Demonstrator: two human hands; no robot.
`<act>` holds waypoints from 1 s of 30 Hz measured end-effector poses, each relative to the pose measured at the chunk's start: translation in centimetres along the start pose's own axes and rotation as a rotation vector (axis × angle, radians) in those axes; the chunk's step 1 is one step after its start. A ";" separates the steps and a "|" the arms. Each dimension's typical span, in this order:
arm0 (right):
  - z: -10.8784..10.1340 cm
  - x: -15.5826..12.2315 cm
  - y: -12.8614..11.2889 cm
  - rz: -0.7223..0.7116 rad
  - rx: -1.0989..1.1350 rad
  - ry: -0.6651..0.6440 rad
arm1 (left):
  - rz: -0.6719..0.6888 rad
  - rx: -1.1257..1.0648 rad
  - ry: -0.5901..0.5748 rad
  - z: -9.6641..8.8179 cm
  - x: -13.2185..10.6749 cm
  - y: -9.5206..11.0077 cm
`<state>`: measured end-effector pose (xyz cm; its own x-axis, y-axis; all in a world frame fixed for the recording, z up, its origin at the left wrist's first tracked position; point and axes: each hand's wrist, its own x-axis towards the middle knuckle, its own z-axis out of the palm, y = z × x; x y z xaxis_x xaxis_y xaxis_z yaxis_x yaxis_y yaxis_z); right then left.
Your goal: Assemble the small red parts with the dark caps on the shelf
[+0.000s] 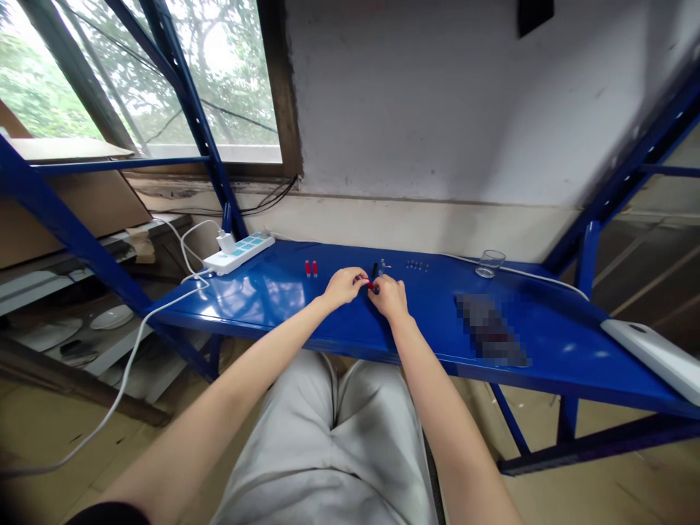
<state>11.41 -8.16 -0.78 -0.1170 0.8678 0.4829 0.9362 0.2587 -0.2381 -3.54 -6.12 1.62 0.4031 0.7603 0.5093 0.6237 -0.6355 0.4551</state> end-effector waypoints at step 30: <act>1.0 0.3 0.4 -0.090 0.233 -0.019 | -0.111 0.629 -0.368 -8.7 3.8 -5.2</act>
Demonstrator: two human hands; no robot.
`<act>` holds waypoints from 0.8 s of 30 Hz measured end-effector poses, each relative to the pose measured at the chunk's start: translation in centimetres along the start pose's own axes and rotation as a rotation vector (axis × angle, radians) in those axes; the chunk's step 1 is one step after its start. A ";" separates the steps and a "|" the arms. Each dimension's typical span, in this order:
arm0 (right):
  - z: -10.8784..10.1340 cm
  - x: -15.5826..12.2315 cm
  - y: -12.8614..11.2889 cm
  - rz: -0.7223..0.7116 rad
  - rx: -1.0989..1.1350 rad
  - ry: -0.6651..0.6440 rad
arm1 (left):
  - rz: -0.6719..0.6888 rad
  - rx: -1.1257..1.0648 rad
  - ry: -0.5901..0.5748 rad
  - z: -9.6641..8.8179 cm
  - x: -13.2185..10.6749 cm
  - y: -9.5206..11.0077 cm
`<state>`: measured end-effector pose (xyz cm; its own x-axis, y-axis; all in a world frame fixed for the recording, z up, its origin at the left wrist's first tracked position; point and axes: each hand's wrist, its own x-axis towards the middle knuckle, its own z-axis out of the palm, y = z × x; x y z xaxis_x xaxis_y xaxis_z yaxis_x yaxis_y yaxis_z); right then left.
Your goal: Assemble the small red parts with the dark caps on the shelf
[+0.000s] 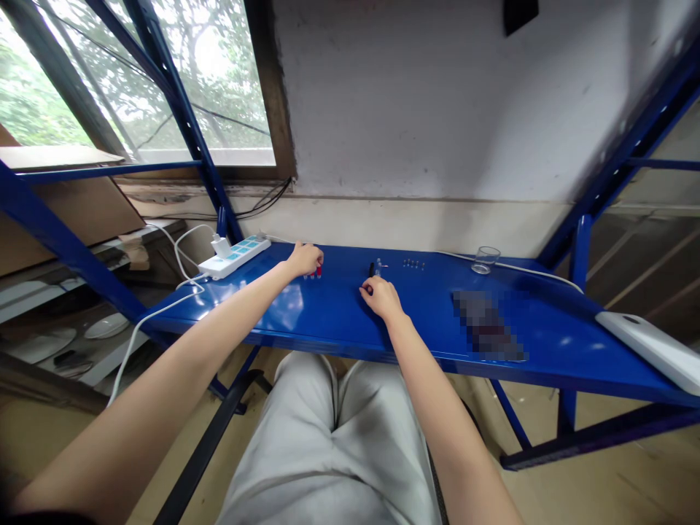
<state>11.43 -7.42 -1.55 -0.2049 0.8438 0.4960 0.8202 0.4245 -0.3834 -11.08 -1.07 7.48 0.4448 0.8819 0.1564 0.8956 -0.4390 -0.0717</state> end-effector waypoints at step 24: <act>-0.4 0.0 -0.3 0.021 -0.025 -0.027 | -0.099 -0.050 -0.056 -0.2 0.4 -0.4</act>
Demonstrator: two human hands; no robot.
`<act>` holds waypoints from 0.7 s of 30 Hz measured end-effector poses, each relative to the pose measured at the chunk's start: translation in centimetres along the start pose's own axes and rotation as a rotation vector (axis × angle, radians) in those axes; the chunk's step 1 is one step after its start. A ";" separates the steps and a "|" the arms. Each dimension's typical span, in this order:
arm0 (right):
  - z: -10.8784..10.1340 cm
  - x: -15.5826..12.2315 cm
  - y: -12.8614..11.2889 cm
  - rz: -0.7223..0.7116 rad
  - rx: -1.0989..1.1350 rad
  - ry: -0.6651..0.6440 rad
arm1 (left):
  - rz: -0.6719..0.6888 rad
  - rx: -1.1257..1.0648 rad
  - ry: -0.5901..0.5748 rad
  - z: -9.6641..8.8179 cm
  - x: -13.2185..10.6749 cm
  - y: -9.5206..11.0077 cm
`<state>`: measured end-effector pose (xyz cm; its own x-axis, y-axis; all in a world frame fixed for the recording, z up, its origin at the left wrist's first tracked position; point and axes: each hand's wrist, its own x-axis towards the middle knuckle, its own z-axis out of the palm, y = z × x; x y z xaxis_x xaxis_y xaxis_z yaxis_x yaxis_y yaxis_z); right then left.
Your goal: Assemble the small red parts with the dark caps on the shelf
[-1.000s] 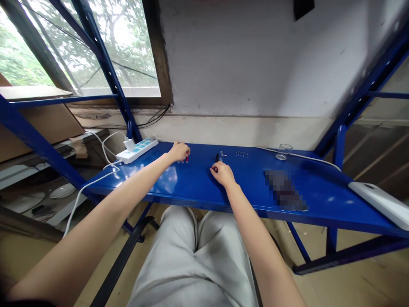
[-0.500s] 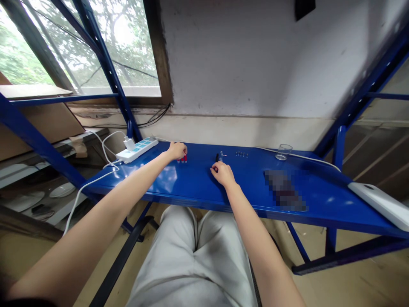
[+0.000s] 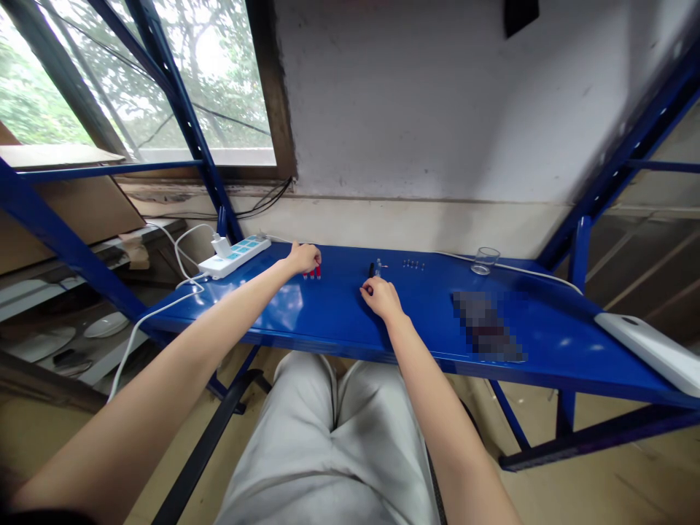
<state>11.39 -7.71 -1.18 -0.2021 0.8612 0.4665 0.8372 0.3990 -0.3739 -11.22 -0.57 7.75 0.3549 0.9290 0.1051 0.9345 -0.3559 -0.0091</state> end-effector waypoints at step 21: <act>-0.3 -0.1 -0.1 0.067 -0.077 0.007 | 0.136 0.013 0.253 0.4 -0.8 1.9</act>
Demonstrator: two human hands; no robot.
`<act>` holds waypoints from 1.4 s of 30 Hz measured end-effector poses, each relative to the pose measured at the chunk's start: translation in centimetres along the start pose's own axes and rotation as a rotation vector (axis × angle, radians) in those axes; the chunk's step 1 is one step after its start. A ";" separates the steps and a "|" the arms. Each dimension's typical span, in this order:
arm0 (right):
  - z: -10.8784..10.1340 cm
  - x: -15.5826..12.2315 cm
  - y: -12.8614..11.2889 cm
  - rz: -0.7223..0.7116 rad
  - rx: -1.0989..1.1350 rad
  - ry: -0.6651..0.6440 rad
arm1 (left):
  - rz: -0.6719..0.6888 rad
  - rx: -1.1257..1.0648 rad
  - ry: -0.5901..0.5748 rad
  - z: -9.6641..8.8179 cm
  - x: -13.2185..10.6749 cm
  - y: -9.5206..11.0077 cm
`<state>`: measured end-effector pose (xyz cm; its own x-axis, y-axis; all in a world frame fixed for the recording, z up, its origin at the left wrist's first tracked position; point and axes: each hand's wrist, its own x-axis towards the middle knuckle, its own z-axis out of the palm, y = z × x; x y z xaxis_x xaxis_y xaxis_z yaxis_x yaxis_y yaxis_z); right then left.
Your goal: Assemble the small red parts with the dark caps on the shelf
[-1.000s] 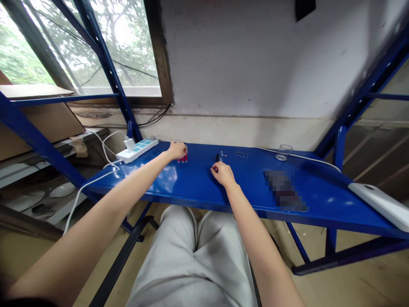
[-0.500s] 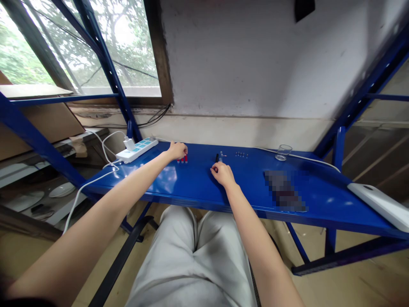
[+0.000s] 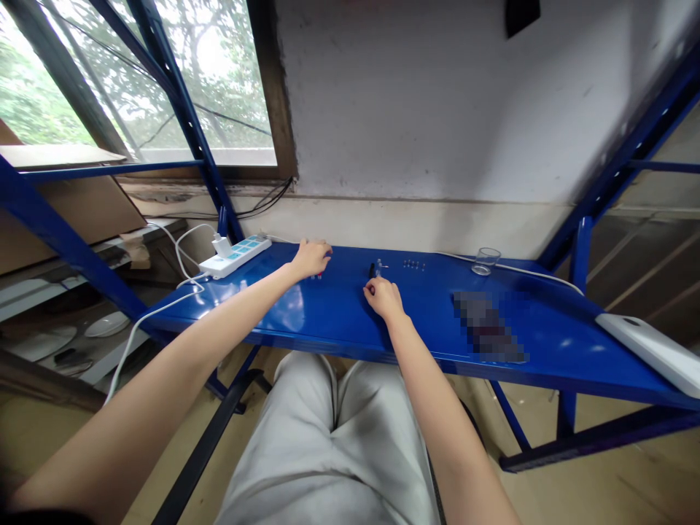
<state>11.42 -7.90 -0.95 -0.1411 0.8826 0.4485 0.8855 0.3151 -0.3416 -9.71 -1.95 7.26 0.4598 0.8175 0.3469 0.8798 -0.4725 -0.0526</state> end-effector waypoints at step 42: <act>1.1 0.2 0.6 0.259 -0.131 -0.161 | -0.131 -0.536 0.218 8.2 0.2 8.5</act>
<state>11.40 -7.19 -2.01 0.0371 0.9747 0.2205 0.9491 0.0346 -0.3130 -1.15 -3.07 -0.74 0.2667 0.8205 0.5057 0.7179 -0.5192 0.4638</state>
